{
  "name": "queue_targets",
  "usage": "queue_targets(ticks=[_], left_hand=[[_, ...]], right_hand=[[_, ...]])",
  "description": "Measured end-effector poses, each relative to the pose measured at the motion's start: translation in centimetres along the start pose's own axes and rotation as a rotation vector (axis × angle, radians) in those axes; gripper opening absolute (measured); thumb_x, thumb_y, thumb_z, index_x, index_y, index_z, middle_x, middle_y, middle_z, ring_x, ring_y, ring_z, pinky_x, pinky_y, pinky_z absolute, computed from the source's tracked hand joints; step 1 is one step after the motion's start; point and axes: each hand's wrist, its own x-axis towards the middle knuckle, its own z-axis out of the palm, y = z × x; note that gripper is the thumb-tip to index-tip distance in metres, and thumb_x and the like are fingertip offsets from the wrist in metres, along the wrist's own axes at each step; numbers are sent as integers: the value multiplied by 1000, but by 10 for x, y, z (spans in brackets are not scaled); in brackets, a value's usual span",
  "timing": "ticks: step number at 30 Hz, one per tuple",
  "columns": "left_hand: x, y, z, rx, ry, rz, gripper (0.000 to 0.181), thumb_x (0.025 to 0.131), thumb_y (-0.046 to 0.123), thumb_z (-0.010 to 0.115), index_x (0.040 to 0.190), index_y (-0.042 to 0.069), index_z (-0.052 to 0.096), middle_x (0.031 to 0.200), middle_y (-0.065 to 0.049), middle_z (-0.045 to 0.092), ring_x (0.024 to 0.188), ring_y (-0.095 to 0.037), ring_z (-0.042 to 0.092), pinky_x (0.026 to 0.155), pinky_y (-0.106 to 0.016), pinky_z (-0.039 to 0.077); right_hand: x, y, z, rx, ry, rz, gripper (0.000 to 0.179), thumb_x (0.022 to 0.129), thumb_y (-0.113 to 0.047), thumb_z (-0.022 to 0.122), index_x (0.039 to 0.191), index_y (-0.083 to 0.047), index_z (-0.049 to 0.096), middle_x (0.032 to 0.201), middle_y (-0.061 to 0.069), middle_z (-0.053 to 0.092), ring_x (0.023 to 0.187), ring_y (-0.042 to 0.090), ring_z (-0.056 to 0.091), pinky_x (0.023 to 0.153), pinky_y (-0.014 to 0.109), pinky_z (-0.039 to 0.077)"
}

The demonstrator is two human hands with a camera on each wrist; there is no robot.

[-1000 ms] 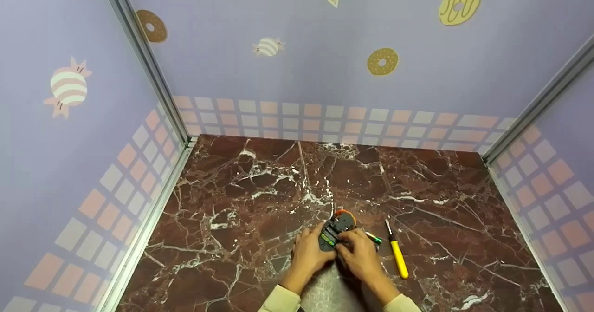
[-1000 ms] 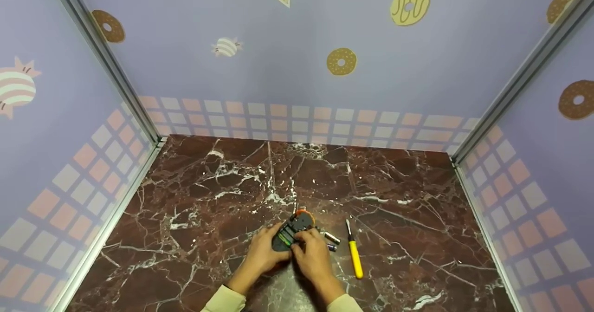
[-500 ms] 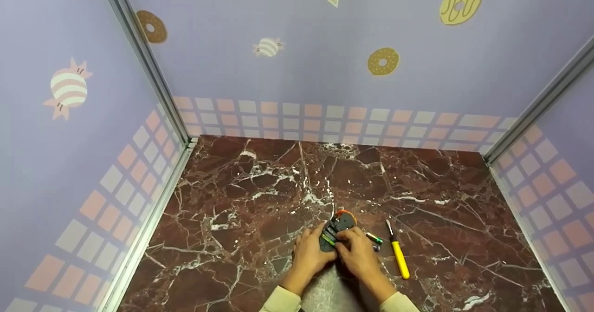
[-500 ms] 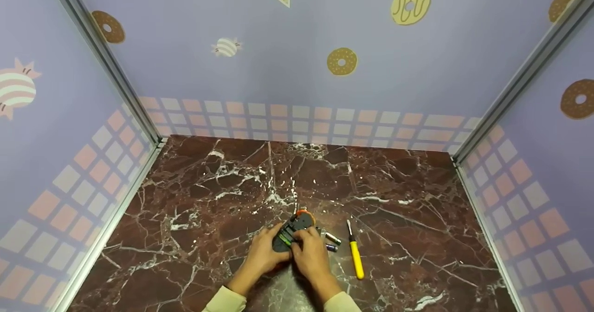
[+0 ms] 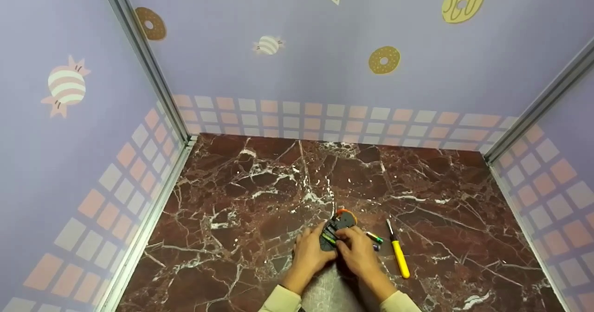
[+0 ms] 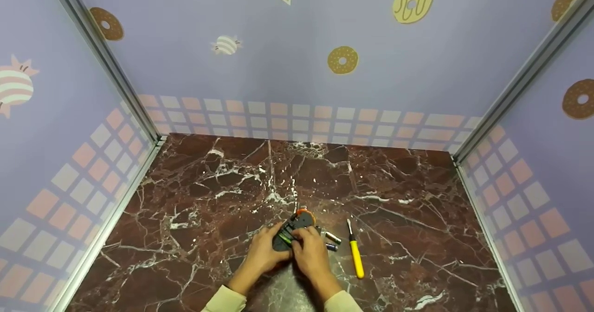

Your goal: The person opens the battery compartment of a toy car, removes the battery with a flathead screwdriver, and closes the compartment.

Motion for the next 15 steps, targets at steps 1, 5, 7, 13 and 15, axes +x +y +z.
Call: queue_targets(ticks=[1, 5, 7, 13, 15], left_hand=[[0, 0, 0, 0, -1, -2, 86, 66, 35, 87, 146, 15, 59, 122, -13, 63, 102, -31, 54, 85, -56, 47], [1, 1, -1, 8, -1, -4, 88, 66, 34, 88, 146, 15, 58, 123, -13, 63, 104, -32, 55, 86, -56, 47], [1, 1, -1, 8, -3, -6, 88, 65, 34, 88, 146, 15, 58, 123, -12, 63, 104, -32, 55, 87, -56, 47], [1, 1, 0, 8, -7, -10, 89, 65, 34, 89, 146, 16, 58, 122, -12, 62, 104, -32, 55, 87, -56, 47], [0, 1, 0, 9, -8, -11, 89, 65, 33, 89, 147, 15, 58, 123, -12, 62, 105, -32, 55, 88, -57, 47]], right_hand=[[0, 0, 0, 4, 0, -2, 21, 81, -1, 80, 99, -11, 76, 90, -2, 67, 80, 12, 64, 75, 32, 53], [0, 0, 0, -3, -1, -24, 20, 83, -1, 78, 101, -10, 76, 88, -2, 68, 79, 12, 64, 74, 33, 53], [-1, 1, 1, -15, 2, -47, 20, 84, 0, 77, 101, -10, 76, 88, -1, 69, 79, 14, 64, 74, 35, 53], [-1, 3, 3, -11, 0, -101, 18, 86, 1, 75, 101, -10, 77, 93, 1, 73, 84, 18, 69, 75, 39, 55], [-1, 3, 2, -4, -8, -98, 18, 88, -1, 74, 101, -11, 78, 96, 1, 74, 86, 19, 70, 76, 39, 55]])
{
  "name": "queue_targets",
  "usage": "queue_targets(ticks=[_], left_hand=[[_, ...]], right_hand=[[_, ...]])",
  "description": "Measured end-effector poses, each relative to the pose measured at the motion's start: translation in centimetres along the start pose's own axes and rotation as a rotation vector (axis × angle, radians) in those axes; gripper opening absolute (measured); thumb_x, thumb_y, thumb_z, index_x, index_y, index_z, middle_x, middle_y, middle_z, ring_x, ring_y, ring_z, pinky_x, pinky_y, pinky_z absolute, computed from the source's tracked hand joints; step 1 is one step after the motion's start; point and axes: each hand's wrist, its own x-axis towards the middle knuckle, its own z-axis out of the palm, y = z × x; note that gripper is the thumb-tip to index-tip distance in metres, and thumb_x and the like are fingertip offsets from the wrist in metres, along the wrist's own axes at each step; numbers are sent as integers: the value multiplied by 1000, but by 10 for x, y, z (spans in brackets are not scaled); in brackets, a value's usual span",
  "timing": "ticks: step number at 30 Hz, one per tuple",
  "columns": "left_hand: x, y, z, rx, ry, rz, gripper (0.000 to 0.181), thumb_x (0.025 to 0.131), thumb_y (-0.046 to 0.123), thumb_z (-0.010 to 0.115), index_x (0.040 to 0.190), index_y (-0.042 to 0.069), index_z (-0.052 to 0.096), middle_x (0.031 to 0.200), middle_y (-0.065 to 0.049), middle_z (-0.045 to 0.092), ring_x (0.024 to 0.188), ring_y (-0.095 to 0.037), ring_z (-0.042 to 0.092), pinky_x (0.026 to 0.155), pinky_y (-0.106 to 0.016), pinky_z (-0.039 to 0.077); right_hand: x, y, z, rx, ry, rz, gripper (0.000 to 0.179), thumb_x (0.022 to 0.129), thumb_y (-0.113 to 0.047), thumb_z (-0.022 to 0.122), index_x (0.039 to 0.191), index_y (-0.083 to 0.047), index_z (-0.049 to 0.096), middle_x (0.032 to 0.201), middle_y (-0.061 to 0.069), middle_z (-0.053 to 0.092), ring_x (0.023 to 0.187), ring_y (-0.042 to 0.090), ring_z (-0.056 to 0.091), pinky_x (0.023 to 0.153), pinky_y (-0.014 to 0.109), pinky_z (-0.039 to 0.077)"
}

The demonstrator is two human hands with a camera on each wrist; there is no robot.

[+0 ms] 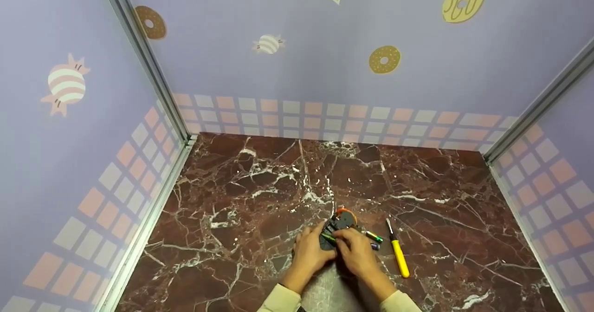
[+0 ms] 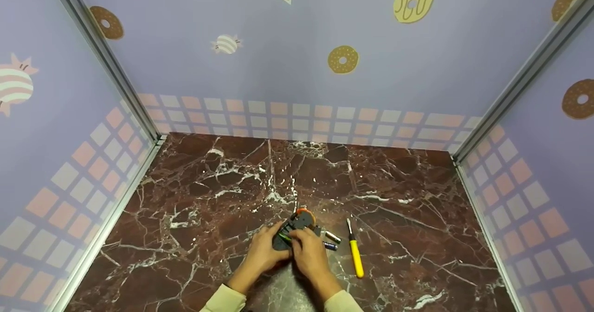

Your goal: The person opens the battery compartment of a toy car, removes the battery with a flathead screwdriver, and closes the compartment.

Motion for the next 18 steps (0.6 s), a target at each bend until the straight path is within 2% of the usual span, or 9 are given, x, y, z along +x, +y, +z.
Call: queue_targets(ticks=[6, 10, 18], left_hand=[[0, -1, -1, -4, 14, 13, 89, 64, 30, 88, 146, 15, 58, 122, -13, 62, 106, -33, 55, 88, -58, 47], [-1, -1, 0, -8, 23, 21, 89, 64, 32, 88, 146, 15, 58, 123, -14, 63, 107, -35, 55, 89, -58, 47], [-2, 0, -1, -6, 18, 23, 85, 67, 30, 87, 146, 16, 58, 117, -12, 62, 101, -31, 53, 85, -57, 47]], right_hand=[[1, -1, -1, 11, -10, -1, 20, 91, -3, 73, 107, -12, 79, 105, 4, 78, 97, 23, 74, 84, 43, 58], [0, -1, -1, 20, -9, -13, 21, 89, -2, 73, 105, -15, 80, 104, 3, 78, 96, 23, 74, 83, 42, 58], [-3, 0, 0, 90, -53, 28, 20, 87, -9, 79, 107, -10, 77, 91, -1, 72, 73, 6, 63, 67, 27, 53]])
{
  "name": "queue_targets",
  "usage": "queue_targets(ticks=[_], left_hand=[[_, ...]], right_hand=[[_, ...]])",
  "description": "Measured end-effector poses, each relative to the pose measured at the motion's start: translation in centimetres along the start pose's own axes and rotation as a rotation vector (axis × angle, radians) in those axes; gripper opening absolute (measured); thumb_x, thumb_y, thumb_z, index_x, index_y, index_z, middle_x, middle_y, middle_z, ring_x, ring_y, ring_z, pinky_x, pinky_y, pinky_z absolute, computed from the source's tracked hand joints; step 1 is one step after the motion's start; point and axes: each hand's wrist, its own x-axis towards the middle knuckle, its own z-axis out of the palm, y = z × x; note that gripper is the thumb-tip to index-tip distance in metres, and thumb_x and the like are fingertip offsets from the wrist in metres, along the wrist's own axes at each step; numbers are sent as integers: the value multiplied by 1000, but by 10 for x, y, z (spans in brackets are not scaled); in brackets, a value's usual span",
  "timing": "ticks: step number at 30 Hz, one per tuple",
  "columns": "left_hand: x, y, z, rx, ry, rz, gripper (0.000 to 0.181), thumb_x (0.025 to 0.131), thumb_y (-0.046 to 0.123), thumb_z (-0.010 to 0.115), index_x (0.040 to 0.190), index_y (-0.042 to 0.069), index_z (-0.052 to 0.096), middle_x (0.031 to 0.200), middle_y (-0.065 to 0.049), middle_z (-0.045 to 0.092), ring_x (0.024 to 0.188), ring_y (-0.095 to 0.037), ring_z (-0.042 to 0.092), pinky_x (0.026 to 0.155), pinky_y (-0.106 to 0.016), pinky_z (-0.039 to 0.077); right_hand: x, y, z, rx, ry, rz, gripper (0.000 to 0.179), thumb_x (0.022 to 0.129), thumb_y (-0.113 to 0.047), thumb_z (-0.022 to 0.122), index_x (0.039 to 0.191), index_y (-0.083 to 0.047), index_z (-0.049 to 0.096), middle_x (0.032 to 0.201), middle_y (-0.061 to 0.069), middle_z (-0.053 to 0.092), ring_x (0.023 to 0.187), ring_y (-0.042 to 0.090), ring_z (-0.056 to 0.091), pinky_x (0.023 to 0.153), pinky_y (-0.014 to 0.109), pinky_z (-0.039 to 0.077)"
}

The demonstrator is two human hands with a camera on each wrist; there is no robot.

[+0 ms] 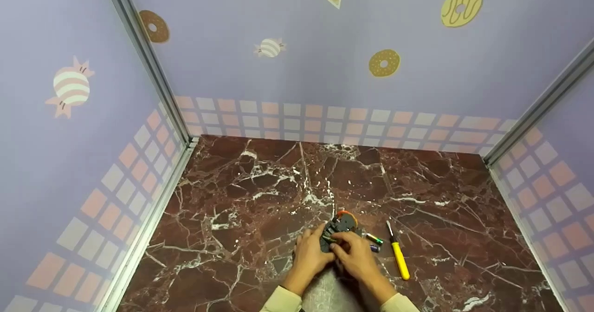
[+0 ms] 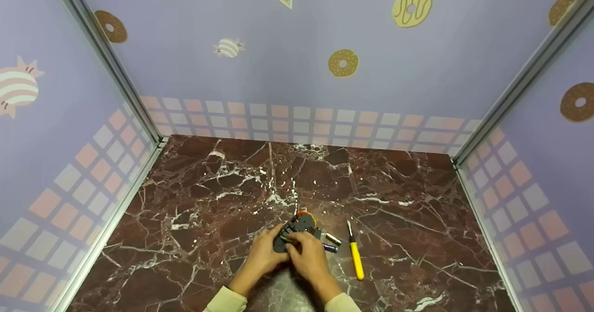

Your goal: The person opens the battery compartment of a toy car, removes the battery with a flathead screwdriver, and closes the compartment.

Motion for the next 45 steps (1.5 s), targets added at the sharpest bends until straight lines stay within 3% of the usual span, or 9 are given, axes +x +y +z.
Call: queue_targets(ticks=[7, 14, 27, 39, 45], left_hand=[[-1, 0, 1, -8, -7, 1, 88, 66, 32, 88, 147, 15, 58, 122, -13, 62, 104, -33, 54, 88, -59, 47], [-1, 1, 2, -12, -3, 6, 89, 65, 34, 89, 147, 14, 57, 122, -13, 62, 106, -34, 54, 88, -58, 47], [-3, 2, 2, -8, -9, -6, 90, 64, 31, 88, 147, 17, 57, 123, -13, 63, 107, -34, 55, 90, -58, 46], [-1, 2, 0, -3, -7, 3, 90, 64, 30, 90, 147, 15, 57, 122, -15, 62, 109, -36, 56, 92, -59, 45], [0, 1, -1, -7, 4, 0, 91, 62, 29, 91, 146, 16, 58, 120, -14, 62, 106, -35, 55, 92, -59, 45]], right_hand=[[-2, 1, -1, 56, 24, 38, 20, 83, -6, 82, 102, -9, 77, 88, 0, 71, 71, 5, 64, 66, 25, 54], [-2, 3, -4, 29, 80, 22, 19, 82, -5, 83, 100, -11, 78, 86, -3, 71, 71, 4, 62, 64, 25, 53], [-10, 2, -15, 51, 97, 98, 18, 85, -10, 81, 102, -15, 78, 95, -1, 77, 73, 7, 70, 65, 25, 57], [-24, 19, -31, 111, 140, 155, 17, 86, -8, 81, 102, -14, 78, 93, -3, 77, 70, 6, 70, 60, 22, 56], [-32, 28, -40, 146, 148, 205, 17, 87, -8, 80, 103, -7, 77, 90, 3, 77, 67, 5, 66, 58, 21, 54]])
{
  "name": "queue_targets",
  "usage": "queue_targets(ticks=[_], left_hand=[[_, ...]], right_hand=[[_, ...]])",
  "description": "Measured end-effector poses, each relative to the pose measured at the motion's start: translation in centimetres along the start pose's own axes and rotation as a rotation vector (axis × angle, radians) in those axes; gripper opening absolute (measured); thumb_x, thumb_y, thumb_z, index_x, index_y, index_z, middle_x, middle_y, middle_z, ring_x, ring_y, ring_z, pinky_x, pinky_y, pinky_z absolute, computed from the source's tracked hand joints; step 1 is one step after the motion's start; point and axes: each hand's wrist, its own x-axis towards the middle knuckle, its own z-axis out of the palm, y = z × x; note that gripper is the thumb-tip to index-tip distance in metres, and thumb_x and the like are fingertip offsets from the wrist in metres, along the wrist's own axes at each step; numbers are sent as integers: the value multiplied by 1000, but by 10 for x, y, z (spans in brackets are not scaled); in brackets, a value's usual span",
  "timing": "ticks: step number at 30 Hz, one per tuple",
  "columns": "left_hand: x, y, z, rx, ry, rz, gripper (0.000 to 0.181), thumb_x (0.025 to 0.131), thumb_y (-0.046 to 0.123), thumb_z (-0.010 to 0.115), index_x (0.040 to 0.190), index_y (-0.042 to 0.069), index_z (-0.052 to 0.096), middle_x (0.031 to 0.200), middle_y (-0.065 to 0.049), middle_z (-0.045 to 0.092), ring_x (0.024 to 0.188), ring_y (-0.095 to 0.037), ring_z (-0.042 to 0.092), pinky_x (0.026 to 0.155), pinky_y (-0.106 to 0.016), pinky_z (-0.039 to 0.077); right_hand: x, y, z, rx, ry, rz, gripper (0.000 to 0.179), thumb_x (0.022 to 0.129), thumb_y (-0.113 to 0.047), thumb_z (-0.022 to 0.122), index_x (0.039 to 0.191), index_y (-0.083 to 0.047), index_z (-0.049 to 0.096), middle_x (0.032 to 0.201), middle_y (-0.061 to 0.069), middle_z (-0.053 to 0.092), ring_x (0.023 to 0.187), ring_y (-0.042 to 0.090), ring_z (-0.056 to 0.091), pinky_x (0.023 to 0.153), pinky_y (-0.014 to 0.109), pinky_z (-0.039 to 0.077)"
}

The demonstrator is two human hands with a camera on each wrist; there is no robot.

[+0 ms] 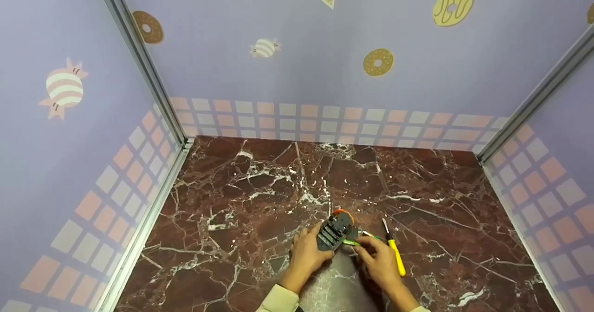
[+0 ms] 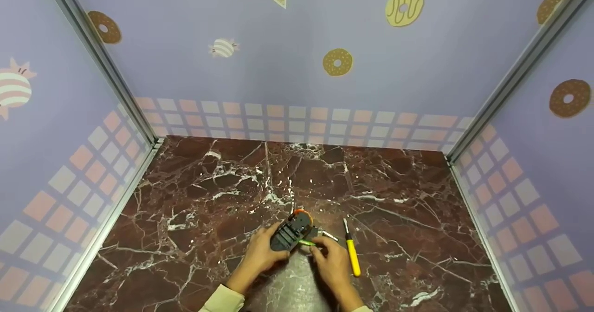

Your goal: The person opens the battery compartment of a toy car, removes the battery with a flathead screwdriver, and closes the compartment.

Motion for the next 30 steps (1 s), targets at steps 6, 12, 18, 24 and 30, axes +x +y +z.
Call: queue_targets(ticks=[6, 12, 18, 24, 30], left_hand=[[0, 0, -1, 1, 3, -4, 91, 61, 28, 91, 145, 15, 58, 121, -15, 62, 106, -35, 55, 92, -59, 46], [0, -1, 1, 19, -18, 0, 91, 62, 31, 90, 146, 17, 58, 119, -14, 62, 106, -34, 55, 90, -57, 46], [0, -1, 0, 14, -8, 9, 91, 61, 30, 90, 146, 16, 58, 118, -15, 62, 105, -33, 54, 89, -55, 47], [0, -1, 1, 12, -13, 1, 92, 61, 31, 91, 146, 18, 58, 118, -14, 62, 106, -34, 55, 90, -56, 46], [-1, 0, 0, 12, -11, -1, 92, 62, 31, 91, 146, 18, 57, 117, -13, 62, 106, -34, 55, 92, -56, 46]], right_hand=[[-4, 7, -5, -13, -8, 44, 17, 86, -5, 80, 103, -8, 78, 89, 5, 77, 66, 8, 68, 51, 22, 52], [-9, 14, -10, -166, 19, 72, 17, 84, -8, 82, 100, -13, 79, 90, 0, 78, 73, 6, 69, 66, 26, 53], [-9, 14, -12, -268, 45, 84, 16, 83, -9, 82, 97, -16, 81, 93, 1, 79, 85, 22, 73, 78, 43, 55], [-8, 12, -11, -295, 55, 103, 14, 82, -8, 82, 94, -15, 81, 96, 2, 79, 94, 30, 74, 83, 52, 55], [-8, 11, -11, -315, 73, 126, 15, 79, -7, 83, 90, -18, 81, 89, -2, 79, 81, 22, 70, 76, 47, 54]])
